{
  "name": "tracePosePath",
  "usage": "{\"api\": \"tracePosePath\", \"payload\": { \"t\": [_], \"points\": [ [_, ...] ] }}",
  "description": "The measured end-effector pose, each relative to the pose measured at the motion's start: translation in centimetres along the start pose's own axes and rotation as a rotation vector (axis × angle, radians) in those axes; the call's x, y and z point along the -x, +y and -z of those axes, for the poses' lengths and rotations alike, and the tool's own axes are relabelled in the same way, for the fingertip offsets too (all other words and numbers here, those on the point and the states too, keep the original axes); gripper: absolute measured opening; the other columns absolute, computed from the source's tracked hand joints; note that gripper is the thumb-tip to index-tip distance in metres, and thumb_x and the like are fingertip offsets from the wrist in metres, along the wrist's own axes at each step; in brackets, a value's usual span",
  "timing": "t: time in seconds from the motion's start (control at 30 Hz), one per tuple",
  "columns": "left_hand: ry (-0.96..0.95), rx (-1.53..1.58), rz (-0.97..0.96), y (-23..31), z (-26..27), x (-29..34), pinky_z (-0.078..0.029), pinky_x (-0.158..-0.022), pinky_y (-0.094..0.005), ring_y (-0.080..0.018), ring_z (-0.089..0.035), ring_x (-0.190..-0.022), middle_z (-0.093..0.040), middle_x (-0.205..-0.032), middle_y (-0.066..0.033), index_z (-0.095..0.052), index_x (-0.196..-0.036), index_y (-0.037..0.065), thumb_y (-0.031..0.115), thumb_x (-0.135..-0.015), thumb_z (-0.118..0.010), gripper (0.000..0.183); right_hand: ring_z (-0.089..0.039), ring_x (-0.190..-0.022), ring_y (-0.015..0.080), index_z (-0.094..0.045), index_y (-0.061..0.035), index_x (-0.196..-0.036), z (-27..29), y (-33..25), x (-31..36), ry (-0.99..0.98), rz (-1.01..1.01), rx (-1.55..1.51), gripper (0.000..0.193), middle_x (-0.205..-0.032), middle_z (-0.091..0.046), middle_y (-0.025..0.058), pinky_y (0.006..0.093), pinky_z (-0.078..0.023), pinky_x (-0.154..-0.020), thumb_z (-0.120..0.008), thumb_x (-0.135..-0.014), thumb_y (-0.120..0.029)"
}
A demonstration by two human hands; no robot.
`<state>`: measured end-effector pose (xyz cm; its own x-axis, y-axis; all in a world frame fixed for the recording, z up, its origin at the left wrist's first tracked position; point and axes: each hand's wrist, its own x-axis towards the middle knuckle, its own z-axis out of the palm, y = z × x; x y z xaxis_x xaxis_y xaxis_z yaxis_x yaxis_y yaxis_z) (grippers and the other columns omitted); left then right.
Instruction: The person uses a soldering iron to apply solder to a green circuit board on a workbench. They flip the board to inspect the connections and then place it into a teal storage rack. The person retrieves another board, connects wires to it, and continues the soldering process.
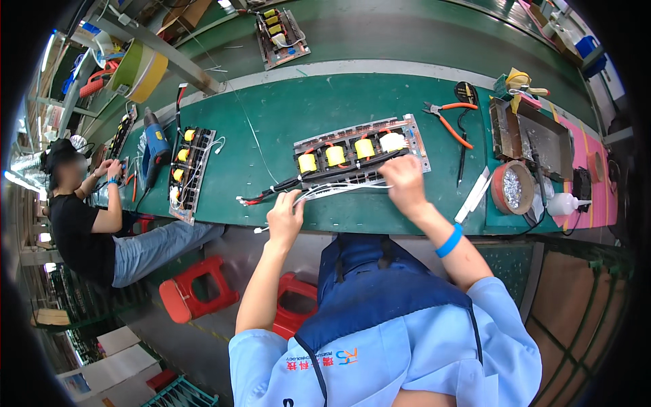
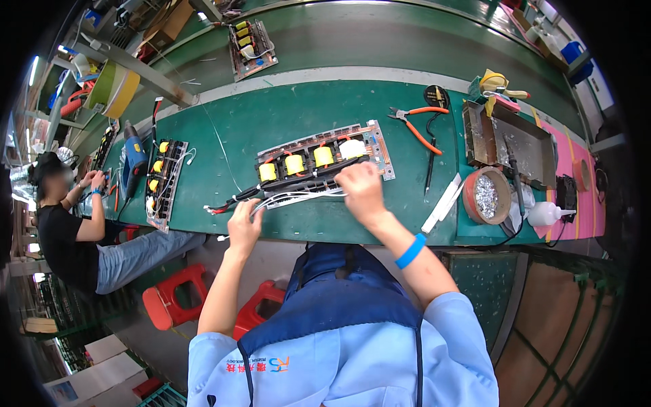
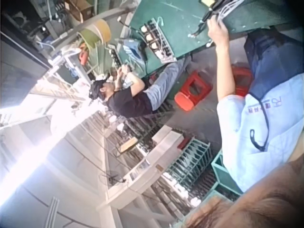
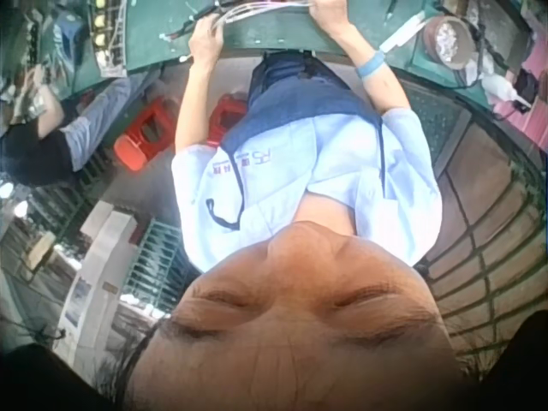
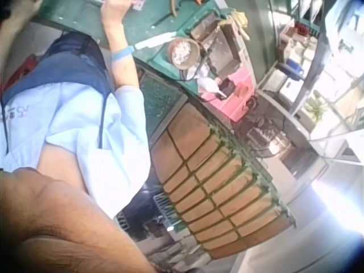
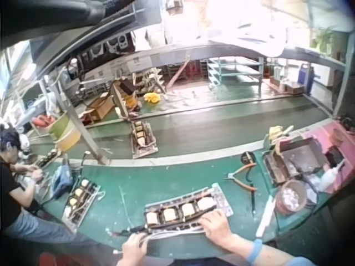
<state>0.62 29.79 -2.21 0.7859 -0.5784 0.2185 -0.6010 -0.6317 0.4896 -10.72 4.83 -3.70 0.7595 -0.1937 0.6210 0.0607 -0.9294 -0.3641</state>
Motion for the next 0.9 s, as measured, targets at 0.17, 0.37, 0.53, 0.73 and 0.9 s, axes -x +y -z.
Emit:
{"api": "tracePosePath", "payload": {
  "t": [0.17,0.37,0.53,0.73,0.9],
  "points": [
    [-0.153,-0.205,-0.115,1.1,2.2,-4.8,-0.045,-0.06,-0.0364,-0.0255,-0.056,-0.071,-0.049,-0.084,-0.0085,-0.047,-0.109,0.013,0.017,-0.063,-0.07,0.051,-0.053,-0.088,0.0253,-0.059,-0.0074,-0.08,2.9,5.8,-3.3,-0.136,-0.205,-0.11,0.012,-0.088,-0.057,0.0069,0.0373,-0.037,-0.078,-0.061,-0.069,-0.011],
    [-0.541,-0.397,-0.166,0.4,1.8,-9.1,-0.049,-0.071,-0.0365,-0.0302,-0.058,-0.083,-0.045,-0.102,-0.016,-0.032,-0.124,0.01,0.024,-0.058,-0.075,0.08,-0.053,-0.095,0.0282,-0.055,-0.008,-0.106,2.8,9.5,-6.2,-0.628,-0.431,-0.31,0.038,-0.108,-0.053,0.0114,0.0351,-0.042,-0.082,-0.063,-0.07,-0.018],
    [-0.539,-0.419,-0.203,-1.0,0.6,-9.0,-0.048,-0.075,-0.0376,-0.0305,-0.056,-0.092,-0.044,-0.115,-0.0148,-0.03,-0.124,0.008,0.022,-0.058,-0.074,0.081,-0.05,-0.103,0.0299,-0.047,-0.009,-0.117,2.3,10.0,-5.2,-0.718,-0.18,-0.251,0.051,-0.125,-0.042,0.0116,0.0364,-0.041,-0.087,-0.061,-0.068,-0.013],
    [-0.507,-0.25,-0.148,-1.4,0.4,-8.8,-0.046,-0.078,-0.0388,-0.0298,-0.054,-0.097,-0.044,-0.118,-0.0118,-0.029,-0.122,0.01,0.021,-0.06,-0.074,0.077,-0.042,-0.112,0.0282,-0.037,-0.0096,-0.125,3.2,8.5,-5.7,-0.823,-0.096,-0.086,0.068,-0.128,-0.036,0.0125,0.0394,-0.036,-0.09,-0.064,-0.063,-0.012],
    [-0.536,-0.149,-0.054,-1.1,0.9,-9.4,-0.04,-0.089,-0.0359,-0.0281,-0.048,-0.107,-0.048,-0.118,-0.0113,-0.035,-0.122,0.01,0.022,-0.058,-0.074,0.075,-0.048,-0.104,0.0277,-0.043,-0.0095,-0.119,2.3,7.9,-6.2,-0.712,-0.135,-0.112,0.069,-0.111,-0.05,0.0117,0.0377,-0.038,-0.087,-0.071,-0.057,-0.02]
  ]
}}
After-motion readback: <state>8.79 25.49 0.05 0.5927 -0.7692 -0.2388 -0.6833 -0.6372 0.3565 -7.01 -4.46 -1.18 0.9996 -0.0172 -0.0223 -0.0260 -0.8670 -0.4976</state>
